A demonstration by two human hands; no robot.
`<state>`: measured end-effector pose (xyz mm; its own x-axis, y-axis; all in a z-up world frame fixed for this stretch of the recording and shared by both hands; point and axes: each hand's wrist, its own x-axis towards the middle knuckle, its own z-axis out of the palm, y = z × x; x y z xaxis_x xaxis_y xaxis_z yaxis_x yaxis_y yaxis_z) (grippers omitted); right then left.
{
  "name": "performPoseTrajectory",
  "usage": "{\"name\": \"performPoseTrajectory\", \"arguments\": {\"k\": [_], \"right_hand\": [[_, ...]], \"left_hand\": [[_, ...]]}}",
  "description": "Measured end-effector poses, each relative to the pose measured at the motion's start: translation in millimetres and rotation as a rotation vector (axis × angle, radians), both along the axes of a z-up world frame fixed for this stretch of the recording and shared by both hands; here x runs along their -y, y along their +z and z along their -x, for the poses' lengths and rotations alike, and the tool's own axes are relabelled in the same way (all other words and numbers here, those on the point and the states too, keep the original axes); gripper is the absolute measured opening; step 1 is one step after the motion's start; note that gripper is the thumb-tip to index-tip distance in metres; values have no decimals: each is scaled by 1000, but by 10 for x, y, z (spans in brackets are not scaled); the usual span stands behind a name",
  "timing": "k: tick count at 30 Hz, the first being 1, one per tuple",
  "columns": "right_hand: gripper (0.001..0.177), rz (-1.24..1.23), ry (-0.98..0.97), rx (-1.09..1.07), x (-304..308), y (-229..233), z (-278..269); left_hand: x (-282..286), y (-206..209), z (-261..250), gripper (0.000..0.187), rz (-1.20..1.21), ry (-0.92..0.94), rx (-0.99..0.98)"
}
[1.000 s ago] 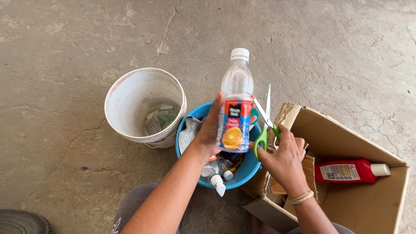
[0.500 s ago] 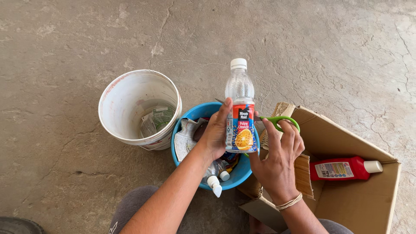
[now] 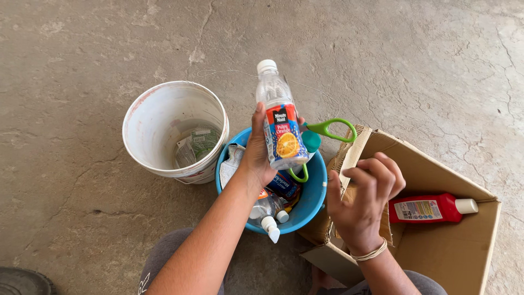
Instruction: The person unpacks various household items from a box and a bucket, including bottles, boxes, and a mesh bag, and removes a label from a plastic bottle using shears.
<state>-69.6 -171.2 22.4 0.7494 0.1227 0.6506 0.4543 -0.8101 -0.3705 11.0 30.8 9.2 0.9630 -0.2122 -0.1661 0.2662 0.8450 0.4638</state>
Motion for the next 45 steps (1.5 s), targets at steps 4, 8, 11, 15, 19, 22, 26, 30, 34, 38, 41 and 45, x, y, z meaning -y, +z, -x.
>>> {"name": "performPoseTrajectory", "arguments": {"k": [4,8,11,15,19,22,26,30,34,38,41,45], "right_hand": [[57,-509,30,-906,106,-373,-250],[68,-752,422,-896,71,-512,-251],[67,-1148,372,-1056,-17,-354,-234],[59,-1286,251,-980,-39,-185,-282],[46,-1106,64,-755,154,-97,-397],[39,-1097,4,-616,443,-18,-482],[47,-953,112,-501,595,-39,-463],[40,-788,164,-681,392,34,-314],[31,-385,12,-861,135,163,-110],[26,-472,335,-601,95,140,-148],[21,-581,275,-753,158,134,-167],[14,-704,191,-844,197,144,-175]], "left_hand": [[3,-72,40,84,-86,-132,75],[242,-161,185,83,-73,-385,87],[285,-184,210,82,-165,-451,18],[236,-150,161,82,-120,-515,-11],[102,-61,165,84,-269,-603,30],[15,-1,123,81,-308,-440,25],[-74,52,26,71,-313,-232,24],[-33,5,45,65,-395,-124,56],[27,37,98,70,-414,-172,80],[35,137,144,63,-446,-216,106],[61,132,177,64,-472,-284,87],[152,26,194,70,-438,-438,5]]}}
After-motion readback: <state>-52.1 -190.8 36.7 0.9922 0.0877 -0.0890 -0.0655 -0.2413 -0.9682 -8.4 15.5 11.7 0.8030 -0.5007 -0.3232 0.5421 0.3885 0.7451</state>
